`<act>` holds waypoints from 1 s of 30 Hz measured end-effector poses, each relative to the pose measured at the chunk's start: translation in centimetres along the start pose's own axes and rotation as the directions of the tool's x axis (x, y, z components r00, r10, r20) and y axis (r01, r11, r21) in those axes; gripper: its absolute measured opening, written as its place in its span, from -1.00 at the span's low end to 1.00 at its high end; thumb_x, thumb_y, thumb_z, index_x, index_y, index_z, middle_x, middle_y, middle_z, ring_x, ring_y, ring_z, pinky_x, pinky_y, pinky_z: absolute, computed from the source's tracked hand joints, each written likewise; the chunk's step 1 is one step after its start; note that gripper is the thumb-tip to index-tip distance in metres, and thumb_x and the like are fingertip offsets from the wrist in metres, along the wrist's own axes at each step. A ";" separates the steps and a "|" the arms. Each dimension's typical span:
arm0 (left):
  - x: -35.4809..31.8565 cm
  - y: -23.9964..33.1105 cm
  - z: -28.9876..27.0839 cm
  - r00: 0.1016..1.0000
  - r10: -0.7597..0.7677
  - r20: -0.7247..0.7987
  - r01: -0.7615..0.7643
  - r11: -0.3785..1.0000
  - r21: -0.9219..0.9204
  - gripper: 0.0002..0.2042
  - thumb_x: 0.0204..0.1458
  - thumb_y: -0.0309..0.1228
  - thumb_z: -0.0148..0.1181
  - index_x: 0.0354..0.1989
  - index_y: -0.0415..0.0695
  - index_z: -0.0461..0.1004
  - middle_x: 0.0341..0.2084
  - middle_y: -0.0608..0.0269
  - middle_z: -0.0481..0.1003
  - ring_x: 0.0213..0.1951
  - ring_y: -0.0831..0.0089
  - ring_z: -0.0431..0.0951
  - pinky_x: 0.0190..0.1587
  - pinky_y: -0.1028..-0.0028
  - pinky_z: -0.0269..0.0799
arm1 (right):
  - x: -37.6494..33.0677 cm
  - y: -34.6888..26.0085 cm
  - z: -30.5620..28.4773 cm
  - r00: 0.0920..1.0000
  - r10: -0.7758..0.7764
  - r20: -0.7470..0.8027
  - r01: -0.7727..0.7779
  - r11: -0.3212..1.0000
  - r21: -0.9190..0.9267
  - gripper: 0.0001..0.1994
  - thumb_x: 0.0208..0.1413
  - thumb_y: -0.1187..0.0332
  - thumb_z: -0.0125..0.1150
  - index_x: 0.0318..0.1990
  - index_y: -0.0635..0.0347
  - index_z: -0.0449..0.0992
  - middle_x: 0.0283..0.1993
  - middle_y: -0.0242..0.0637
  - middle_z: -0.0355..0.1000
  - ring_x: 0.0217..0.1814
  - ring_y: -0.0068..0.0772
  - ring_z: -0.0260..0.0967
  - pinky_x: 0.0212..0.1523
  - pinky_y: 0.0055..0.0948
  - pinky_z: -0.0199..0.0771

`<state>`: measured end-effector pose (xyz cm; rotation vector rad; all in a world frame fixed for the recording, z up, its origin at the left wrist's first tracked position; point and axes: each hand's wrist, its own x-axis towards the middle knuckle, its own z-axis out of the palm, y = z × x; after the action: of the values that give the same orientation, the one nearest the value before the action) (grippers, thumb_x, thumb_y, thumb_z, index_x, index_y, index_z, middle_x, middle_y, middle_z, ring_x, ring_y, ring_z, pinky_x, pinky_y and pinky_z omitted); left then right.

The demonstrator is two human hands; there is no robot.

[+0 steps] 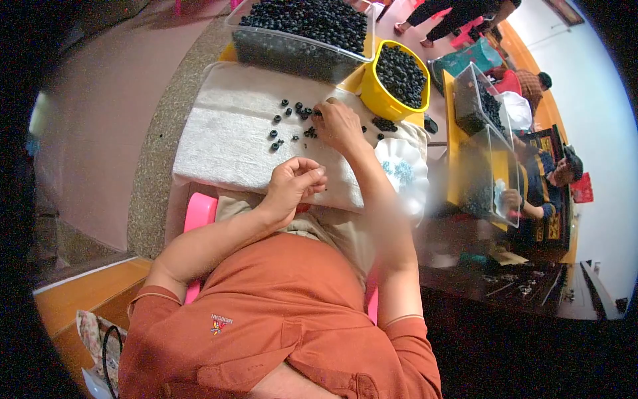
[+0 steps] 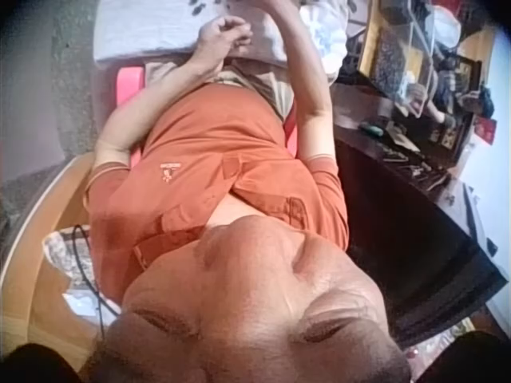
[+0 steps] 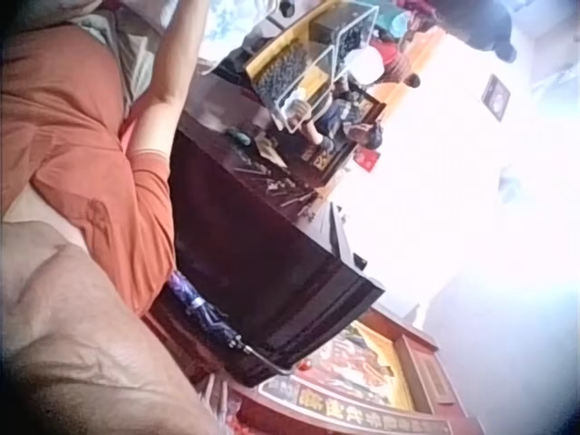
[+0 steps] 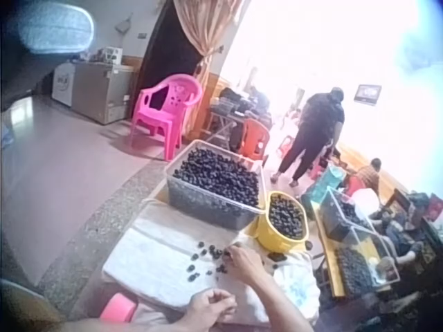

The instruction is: The recorder is inspecting and sorting small black beads using a metal probe and their hands.

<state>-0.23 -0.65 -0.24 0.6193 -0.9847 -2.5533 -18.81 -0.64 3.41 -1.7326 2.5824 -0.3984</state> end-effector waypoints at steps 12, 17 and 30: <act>0.0 0.0 0.1 0.998 0.033 -0.048 -0.035 0.998 -0.045 -0.87 0.15 -0.44 0.19 -0.17 -0.14 0.43 -0.35 0.30 0.52 -0.34 0.55 0.53 -0.25 0.53 0.51 | -6.5 -1.4 -2.6 0.993 0.081 -0.082 -0.039 0.903 0.429 -0.80 0.02 0.45 0.31 -0.17 0.26 0.57 -0.29 -0.08 0.52 -0.35 -0.17 0.51 -0.28 -0.32 0.47; -0.2 0.4 0.3 0.998 0.015 -0.069 -0.022 0.993 -0.113 -0.88 0.16 -0.47 0.18 -0.16 -0.15 0.44 -0.31 0.31 0.50 -0.27 0.55 0.51 -0.19 0.51 0.51 | -9.6 -2.0 -3.0 0.998 -0.027 -0.065 0.062 0.780 0.622 -0.77 -0.06 0.61 0.35 -0.19 0.30 0.56 -0.25 -0.25 0.50 -0.29 -0.50 0.45 -0.28 -0.54 0.45; -0.3 0.5 0.3 0.999 0.013 0.031 -0.014 1.000 0.024 -0.90 0.12 -0.51 0.21 -0.21 -0.19 0.46 -0.36 0.32 0.51 -0.35 0.61 0.51 -0.23 0.60 0.50 | -11.8 -1.4 -2.6 0.999 0.003 0.049 -0.039 0.649 0.760 -0.77 -0.01 0.65 0.33 -0.17 0.31 0.55 -0.22 -0.31 0.47 -0.19 -0.56 0.44 -0.23 -0.58 0.47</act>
<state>-0.05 -0.73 0.40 0.5790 -1.0287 -2.5500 -13.30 10.15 4.64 -1.3412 1.9049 -1.2180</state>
